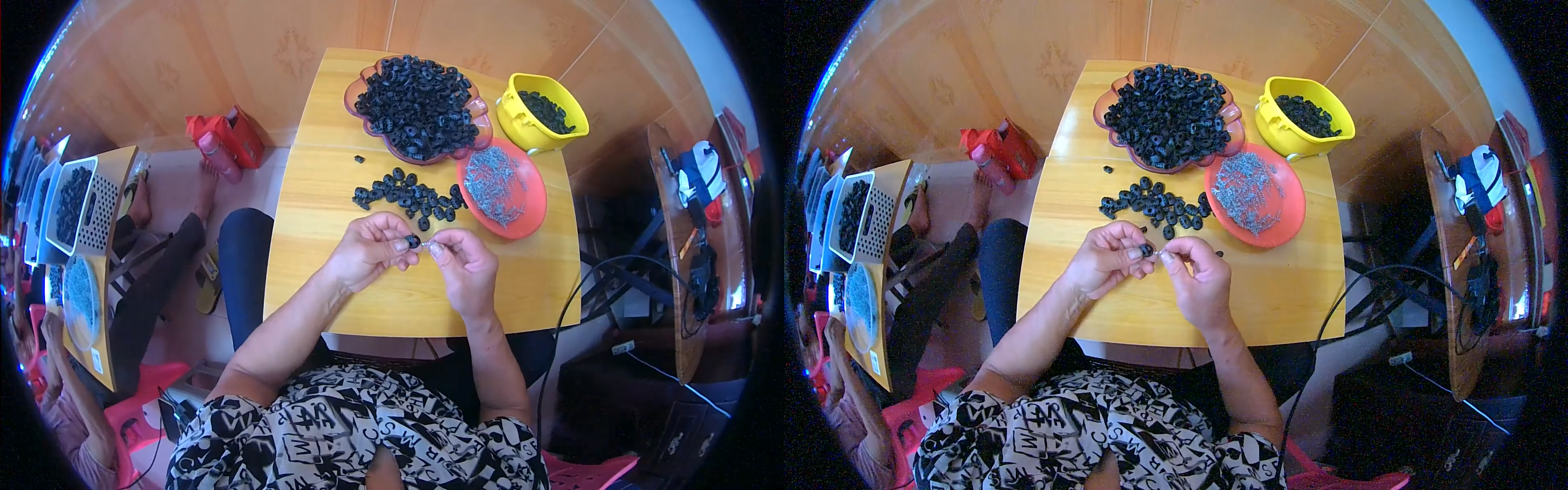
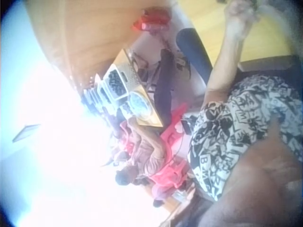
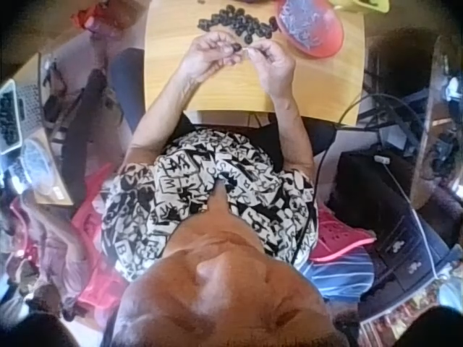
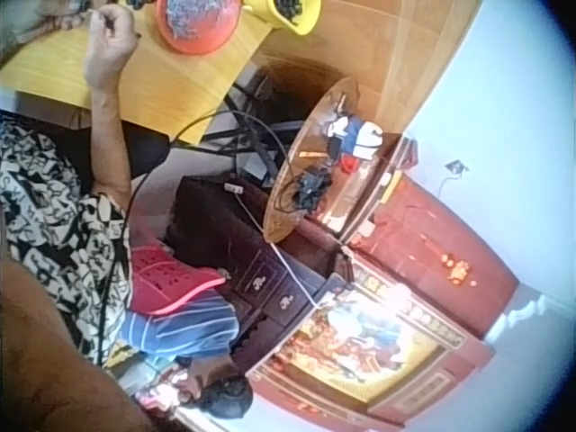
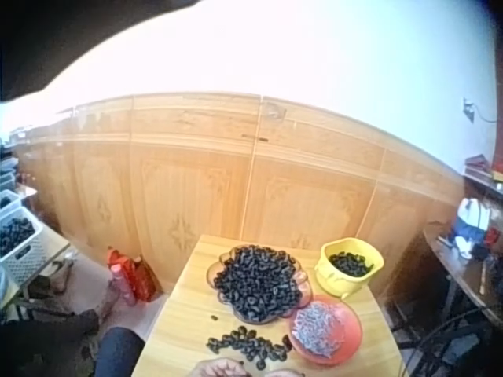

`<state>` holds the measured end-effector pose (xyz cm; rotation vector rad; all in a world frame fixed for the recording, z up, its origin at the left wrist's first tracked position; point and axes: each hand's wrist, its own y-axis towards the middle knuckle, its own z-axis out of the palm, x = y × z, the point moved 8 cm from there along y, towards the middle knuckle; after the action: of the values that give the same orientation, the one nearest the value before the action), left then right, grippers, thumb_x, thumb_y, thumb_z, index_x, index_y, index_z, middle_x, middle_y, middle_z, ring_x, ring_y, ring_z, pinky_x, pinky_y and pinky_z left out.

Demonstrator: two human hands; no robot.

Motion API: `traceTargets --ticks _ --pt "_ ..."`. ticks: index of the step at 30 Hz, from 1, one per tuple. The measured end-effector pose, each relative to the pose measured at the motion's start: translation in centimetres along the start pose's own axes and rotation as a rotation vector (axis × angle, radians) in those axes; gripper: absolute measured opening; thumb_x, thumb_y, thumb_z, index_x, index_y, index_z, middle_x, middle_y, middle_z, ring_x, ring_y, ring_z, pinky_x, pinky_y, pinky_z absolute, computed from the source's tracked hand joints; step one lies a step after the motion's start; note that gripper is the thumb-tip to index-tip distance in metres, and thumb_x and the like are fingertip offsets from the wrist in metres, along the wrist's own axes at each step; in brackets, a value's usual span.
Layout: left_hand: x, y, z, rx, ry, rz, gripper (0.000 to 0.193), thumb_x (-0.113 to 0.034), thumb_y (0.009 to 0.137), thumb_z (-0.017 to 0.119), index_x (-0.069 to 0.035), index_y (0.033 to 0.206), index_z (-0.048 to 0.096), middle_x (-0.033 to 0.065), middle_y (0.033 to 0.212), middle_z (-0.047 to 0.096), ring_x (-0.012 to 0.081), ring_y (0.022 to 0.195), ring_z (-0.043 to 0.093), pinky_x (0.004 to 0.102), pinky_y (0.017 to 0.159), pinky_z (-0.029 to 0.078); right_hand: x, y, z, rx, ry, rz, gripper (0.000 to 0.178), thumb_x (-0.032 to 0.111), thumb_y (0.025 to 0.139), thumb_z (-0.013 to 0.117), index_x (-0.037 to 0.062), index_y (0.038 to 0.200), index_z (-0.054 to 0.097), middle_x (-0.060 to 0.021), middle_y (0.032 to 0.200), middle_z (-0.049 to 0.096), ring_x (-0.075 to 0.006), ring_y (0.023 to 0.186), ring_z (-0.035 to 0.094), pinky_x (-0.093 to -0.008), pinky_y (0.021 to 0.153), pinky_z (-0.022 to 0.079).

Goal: The person assembles small black plastic parts by hand, inserting metallic pins into them.

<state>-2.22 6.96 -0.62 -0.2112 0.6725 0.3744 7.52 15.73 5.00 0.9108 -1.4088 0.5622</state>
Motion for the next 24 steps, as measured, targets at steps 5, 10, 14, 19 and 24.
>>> traceTargets --ticks 5,10,14,19,24 --pt "0.1 0.0 0.5 0.044 0.090 0.037 0.011 0.004 0.082 0.056 0.001 0.093 0.055 0.0107 0.083 0.063 0.0170 0.070 0.063 0.0248 0.058 0.049 1.7 0.0 0.6 0.026 -0.179 -0.158 0.009 -0.007 0.080 0.057 -0.0028 0.088 0.056 -0.0048 0.084 0.058 -0.0098 0.075 0.054 -0.0220 0.069 0.044" --pt "-0.1 -0.4 0.5 0.017 0.254 0.091 0.011 0.005 0.082 0.056 0.001 0.092 0.055 0.0092 0.081 0.063 0.0145 0.068 0.061 0.0241 0.058 0.049 3.0 -0.2 0.9 0.009 -0.331 -0.258 0.012 -0.008 0.075 0.060 -0.0028 0.085 0.057 -0.0083 0.081 0.058 -0.0142 0.073 0.056 -0.0246 0.066 0.045" --pt "-0.4 -1.5 0.5 -0.061 0.438 0.125 0.009 0.005 0.083 0.055 0.002 0.092 0.054 0.0087 0.080 0.062 0.0135 0.067 0.061 0.0233 0.059 0.049 4.5 -0.5 1.8 0.033 -0.498 -0.390 0.013 -0.009 0.072 0.061 -0.0033 0.082 0.057 -0.0121 0.081 0.059 -0.0209 0.073 0.058 -0.0279 0.064 0.046" --pt "-0.1 -4.1 -0.2 -0.152 0.414 0.145 0.009 0.005 0.084 0.054 0.003 0.092 0.054 0.0091 0.078 0.062 0.0129 0.067 0.060 0.0231 0.060 0.049 5.5 -1.6 3.8 0.166 -0.510 -0.521 0.019 -0.007 0.067 0.062 -0.0018 0.086 0.058 -0.0148 0.081 0.059 -0.0298 0.073 0.057 -0.0355 0.062 0.047" --pt "-0.3 -4.7 -1.9 -0.179 0.407 0.189 0.008 0.005 0.084 0.054 0.003 0.092 0.054 0.0098 0.078 0.062 0.0127 0.068 0.060 0.0235 0.060 0.050 4.7 -2.0 5.5 0.277 -0.472 -0.502 0.022 -0.007 0.068 0.062 -0.0038 0.090 0.060 -0.0156 0.087 0.061 -0.0288 0.078 0.058 -0.0338 0.068 0.047"
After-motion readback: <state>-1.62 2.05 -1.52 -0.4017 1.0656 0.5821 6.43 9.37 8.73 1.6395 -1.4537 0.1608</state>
